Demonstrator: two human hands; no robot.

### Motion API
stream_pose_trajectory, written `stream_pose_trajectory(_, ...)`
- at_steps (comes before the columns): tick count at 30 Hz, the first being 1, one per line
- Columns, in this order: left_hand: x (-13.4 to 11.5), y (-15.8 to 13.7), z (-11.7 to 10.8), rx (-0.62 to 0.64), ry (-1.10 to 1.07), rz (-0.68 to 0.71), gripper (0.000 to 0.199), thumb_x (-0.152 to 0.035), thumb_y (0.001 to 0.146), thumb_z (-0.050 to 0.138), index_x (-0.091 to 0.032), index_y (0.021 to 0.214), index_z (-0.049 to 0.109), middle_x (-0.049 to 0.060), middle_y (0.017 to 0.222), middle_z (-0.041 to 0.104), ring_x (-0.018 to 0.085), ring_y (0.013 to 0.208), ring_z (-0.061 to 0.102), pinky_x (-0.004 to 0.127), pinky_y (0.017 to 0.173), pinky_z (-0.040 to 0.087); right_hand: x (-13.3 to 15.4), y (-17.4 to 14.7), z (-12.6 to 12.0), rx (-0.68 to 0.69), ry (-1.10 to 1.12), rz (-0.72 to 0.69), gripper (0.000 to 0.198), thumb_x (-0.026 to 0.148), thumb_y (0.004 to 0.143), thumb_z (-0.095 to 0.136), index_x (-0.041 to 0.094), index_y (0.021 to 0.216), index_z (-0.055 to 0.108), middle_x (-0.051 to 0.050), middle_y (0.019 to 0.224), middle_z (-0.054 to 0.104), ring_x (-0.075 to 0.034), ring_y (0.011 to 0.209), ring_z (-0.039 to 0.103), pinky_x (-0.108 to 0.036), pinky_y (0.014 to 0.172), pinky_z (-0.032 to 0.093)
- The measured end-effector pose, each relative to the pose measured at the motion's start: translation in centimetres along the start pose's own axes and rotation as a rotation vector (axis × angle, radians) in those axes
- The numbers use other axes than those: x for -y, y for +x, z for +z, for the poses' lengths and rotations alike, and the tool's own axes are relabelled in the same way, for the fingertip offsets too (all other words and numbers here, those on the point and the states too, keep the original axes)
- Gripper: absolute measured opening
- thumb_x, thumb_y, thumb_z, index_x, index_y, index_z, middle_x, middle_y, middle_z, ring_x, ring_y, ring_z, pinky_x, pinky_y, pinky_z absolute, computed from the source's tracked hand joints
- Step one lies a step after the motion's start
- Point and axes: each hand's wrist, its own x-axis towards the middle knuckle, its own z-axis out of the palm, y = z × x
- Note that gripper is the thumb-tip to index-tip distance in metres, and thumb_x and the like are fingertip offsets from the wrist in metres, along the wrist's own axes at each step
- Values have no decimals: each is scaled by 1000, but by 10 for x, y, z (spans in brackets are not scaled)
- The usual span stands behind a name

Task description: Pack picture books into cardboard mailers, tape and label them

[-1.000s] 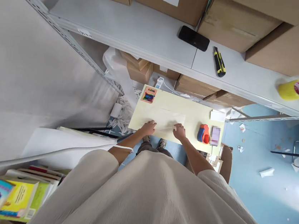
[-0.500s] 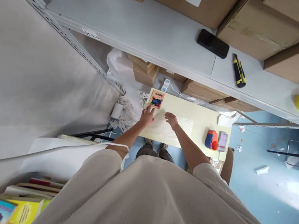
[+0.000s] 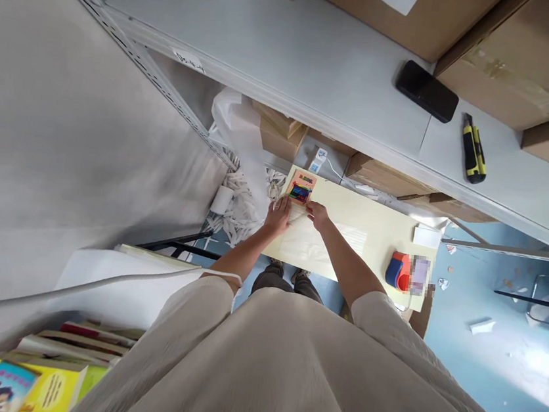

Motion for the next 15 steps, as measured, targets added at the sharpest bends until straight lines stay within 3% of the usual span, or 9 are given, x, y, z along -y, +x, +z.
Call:
stream_pose_trajectory(6,-1,0,-1,6,-5,4,118,-26,94,81,-17,189,13,25,194,17,43,179,23,63,144,22,4,12,3,-16,-69,-7,20,36,79,78,26,72,61,2,65,61,-20,71,63,-34,71,54)
stream_pose_trajectory(11,1,-1,0,-4,8,14,119,-27,95,79,-19,190,7,24,194,17,42,179,26,65,143,24,2,20,10,-63,-103,-76,22,32,75,84,27,78,62,0,70,68,-23,75,70,-34,71,55)
stream_pose_trajectory(15,3,-4,2,-21,-8,26,116,-31,98,78,-23,190,7,23,194,17,42,179,23,70,144,14,-3,26,16,-85,-139,-183,22,31,73,84,27,82,64,-2,74,72,-24,77,73,-34,69,56)
